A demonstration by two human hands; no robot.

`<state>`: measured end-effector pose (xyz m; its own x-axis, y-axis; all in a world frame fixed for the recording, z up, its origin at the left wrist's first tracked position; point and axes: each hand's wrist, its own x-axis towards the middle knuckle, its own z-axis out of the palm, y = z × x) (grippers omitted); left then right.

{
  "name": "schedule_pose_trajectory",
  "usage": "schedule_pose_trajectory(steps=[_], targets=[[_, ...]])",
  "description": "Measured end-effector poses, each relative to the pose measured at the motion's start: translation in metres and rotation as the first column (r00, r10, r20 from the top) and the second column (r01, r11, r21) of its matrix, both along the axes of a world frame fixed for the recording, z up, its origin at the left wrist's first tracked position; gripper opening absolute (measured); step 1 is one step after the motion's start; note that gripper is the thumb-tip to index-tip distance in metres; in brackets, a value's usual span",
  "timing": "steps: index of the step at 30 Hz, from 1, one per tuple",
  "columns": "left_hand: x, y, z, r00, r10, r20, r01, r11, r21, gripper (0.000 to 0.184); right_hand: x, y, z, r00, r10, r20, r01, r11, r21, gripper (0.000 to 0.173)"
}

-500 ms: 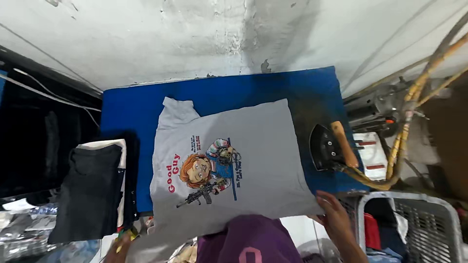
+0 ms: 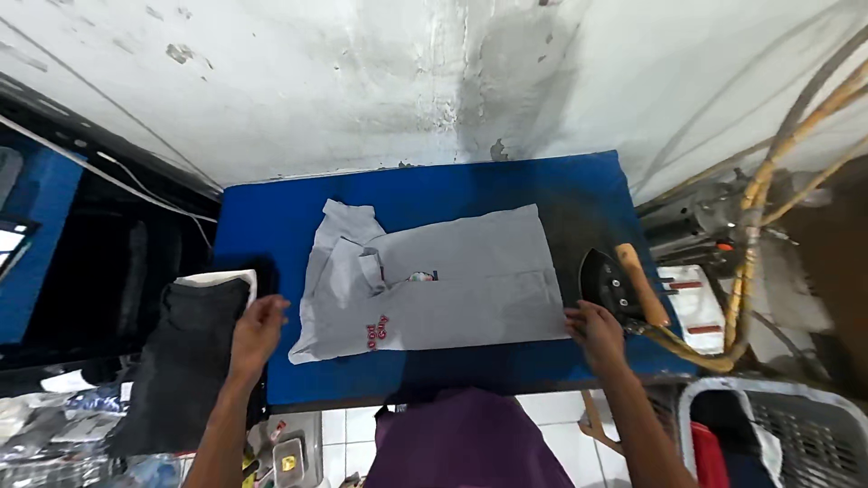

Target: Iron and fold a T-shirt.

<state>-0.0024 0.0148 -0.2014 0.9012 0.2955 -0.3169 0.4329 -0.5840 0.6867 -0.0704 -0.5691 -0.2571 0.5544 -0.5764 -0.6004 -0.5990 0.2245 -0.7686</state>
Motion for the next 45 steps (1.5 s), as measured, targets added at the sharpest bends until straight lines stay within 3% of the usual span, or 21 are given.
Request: schedule_pose_trajectory(steps=[3,9,14,19,22,26,30,32,34,36,39,41,43,45], targets=[[-0.027,0.01,-0.024,0.965,-0.105,-0.242,0.153,0.969,0.191,0.048,-0.024,-0.003,-0.004,0.977,0.141,-0.157,-0.164,0.975,-0.147,0.037],[-0.037,0.01,-0.047,0.908,-0.06,-0.414,0.137,0.978,0.158,0.056,-0.036,0.0,-0.009,0.897,0.332,-0.292,-0.381,0.916,-0.128,0.036],[-0.04,0.026,-0.045,0.907,-0.028,-0.42,0.064,0.995,0.072,0.038,-0.032,-0.006,-0.014,0.883,0.369,-0.29,-0.418,0.9,-0.125,0.027],[-0.067,0.061,-0.032,0.935,-0.111,-0.337,0.11,0.994,-0.021,0.032,-0.036,-0.028,-0.013,0.92,0.361,-0.153,-0.365,0.931,0.006,0.015],[-0.081,0.072,-0.044,0.933,-0.161,-0.321,0.174,0.985,0.012,0.027,-0.038,-0.034,-0.012,0.918,0.37,-0.141,-0.37,0.928,0.028,0.014],[-0.086,0.057,-0.063,0.941,-0.087,-0.327,0.095,0.995,0.007,0.044,-0.04,-0.026,-0.021,0.917,0.357,-0.179,-0.361,0.932,0.007,0.015],[-0.092,0.048,-0.067,0.936,0.015,-0.352,-0.102,0.968,-0.23,0.054,-0.044,-0.018,-0.026,0.899,0.362,-0.248,-0.396,0.912,-0.104,0.02],[-0.095,0.05,-0.073,0.943,0.053,-0.33,-0.134,0.964,-0.229,0.047,-0.046,-0.012,-0.027,0.849,0.418,-0.324,-0.516,0.787,-0.338,0.026],[-0.096,0.05,-0.077,0.953,0.075,-0.294,-0.127,0.978,-0.164,0.041,-0.046,0.002,-0.022,0.8,0.466,-0.378,-0.595,0.545,-0.591,0.035],[-0.095,0.045,-0.076,0.956,0.073,-0.284,-0.098,0.992,-0.074,0.042,-0.039,0.021,-0.024,0.776,0.541,-0.324,-0.551,0.331,-0.766,0.037],[-0.092,0.028,-0.064,0.973,0.023,-0.231,0.028,0.976,0.215,0.055,-0.021,0.057,-0.034,0.675,0.682,-0.282,-0.519,0.167,-0.839,0.049],[-0.088,0.008,-0.055,0.998,-0.05,-0.042,0.063,0.898,0.436,0.05,-0.012,0.077,-0.057,0.609,0.725,-0.322,-0.525,0.063,-0.849,0.067],[-0.082,-0.016,-0.05,0.979,-0.154,0.13,0.065,0.851,0.521,0.04,-0.011,0.089,-0.08,0.581,0.709,-0.4,-0.564,-0.004,-0.826,0.085],[-0.076,-0.038,-0.054,0.951,-0.249,0.182,0.125,0.851,0.509,0.039,-0.011,0.095,-0.083,0.577,0.689,-0.439,-0.584,-0.028,-0.811,0.091]])
